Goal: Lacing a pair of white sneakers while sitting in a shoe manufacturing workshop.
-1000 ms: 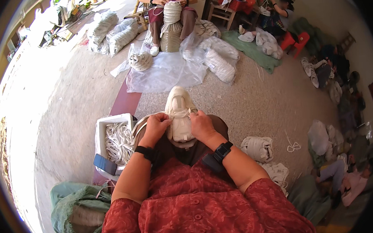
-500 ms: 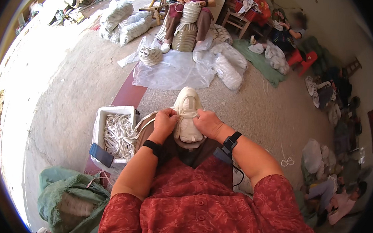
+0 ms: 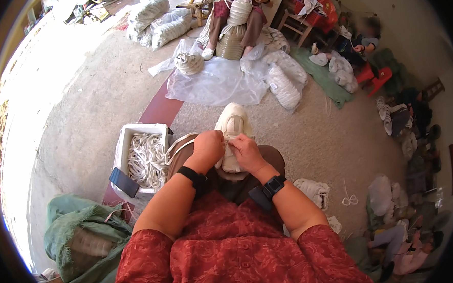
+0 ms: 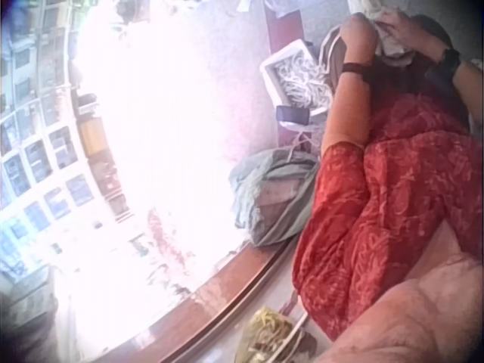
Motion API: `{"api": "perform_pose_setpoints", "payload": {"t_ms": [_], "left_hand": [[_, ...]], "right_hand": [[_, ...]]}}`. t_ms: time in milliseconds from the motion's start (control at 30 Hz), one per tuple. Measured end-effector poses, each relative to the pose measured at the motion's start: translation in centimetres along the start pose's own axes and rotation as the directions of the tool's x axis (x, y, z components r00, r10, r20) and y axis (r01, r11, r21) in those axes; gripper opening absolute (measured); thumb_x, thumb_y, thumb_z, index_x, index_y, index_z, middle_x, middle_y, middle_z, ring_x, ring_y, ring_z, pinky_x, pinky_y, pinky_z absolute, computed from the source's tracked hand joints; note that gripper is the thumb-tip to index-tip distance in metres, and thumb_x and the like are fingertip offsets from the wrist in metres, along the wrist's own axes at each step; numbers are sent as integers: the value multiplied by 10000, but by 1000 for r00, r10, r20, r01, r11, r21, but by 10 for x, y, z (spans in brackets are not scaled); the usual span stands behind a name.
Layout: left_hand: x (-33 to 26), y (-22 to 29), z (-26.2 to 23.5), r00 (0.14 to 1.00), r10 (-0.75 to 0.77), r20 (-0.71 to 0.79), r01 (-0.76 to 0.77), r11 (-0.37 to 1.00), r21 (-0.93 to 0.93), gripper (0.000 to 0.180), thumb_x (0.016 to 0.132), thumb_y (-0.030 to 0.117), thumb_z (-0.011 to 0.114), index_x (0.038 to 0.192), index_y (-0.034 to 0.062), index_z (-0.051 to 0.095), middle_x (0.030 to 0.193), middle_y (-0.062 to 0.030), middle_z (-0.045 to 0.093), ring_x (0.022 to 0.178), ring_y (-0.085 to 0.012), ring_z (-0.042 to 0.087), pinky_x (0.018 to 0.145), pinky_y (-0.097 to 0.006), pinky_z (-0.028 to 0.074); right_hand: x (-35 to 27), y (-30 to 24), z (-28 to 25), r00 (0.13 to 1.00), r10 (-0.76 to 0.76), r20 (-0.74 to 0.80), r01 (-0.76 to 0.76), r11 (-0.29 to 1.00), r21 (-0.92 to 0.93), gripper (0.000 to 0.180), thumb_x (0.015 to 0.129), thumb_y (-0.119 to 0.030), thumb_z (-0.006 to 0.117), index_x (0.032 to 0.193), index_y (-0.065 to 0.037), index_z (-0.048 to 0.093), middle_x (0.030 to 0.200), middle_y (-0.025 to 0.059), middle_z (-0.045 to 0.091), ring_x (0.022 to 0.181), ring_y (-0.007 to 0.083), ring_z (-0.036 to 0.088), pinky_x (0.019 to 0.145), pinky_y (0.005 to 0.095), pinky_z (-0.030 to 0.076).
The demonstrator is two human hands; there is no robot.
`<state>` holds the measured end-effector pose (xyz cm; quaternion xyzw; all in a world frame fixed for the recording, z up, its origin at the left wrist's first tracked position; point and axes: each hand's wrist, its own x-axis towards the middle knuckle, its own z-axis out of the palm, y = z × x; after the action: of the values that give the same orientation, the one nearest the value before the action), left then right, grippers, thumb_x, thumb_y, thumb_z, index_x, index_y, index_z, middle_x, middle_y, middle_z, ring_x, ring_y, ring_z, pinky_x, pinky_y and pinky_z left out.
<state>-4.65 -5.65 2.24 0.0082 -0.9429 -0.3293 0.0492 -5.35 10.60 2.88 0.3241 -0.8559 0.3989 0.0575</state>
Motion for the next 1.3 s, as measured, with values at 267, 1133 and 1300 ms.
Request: {"api": "perform_pose_setpoints", "payload": {"t_ms": [267,1133,1300], "left_hand": [[17,-21,6,958,-164,237,250,882,-399,144,653,147,697,697,14,662,578,-137,614,520,-239,608,517,-353,478],[-10,-16,-7,993,-22,119,74,887,-456,145,675,79,645,803,29,689,654,-122,647,605,-157,621,589,-279,482],[-14,-1,-13,999,-40,3,35,820,-572,135,724,128,687,774,5,666,678,-109,649,591,-156,606,581,-271,480]], "right_hand": [[2,1,9,995,53,-84,-59,995,-75,87,775,-27,593,837,-4,649,815,165,596,772,336,600,687,379,483],[3,-24,6,986,-168,-20,143,892,-428,38,677,-83,582,680,-56,556,720,112,505,681,307,517,620,409,423],[-50,-37,-65,995,-69,74,46,961,272,90,773,-10,558,692,-18,518,823,113,552,718,197,533,665,272,422]]}}
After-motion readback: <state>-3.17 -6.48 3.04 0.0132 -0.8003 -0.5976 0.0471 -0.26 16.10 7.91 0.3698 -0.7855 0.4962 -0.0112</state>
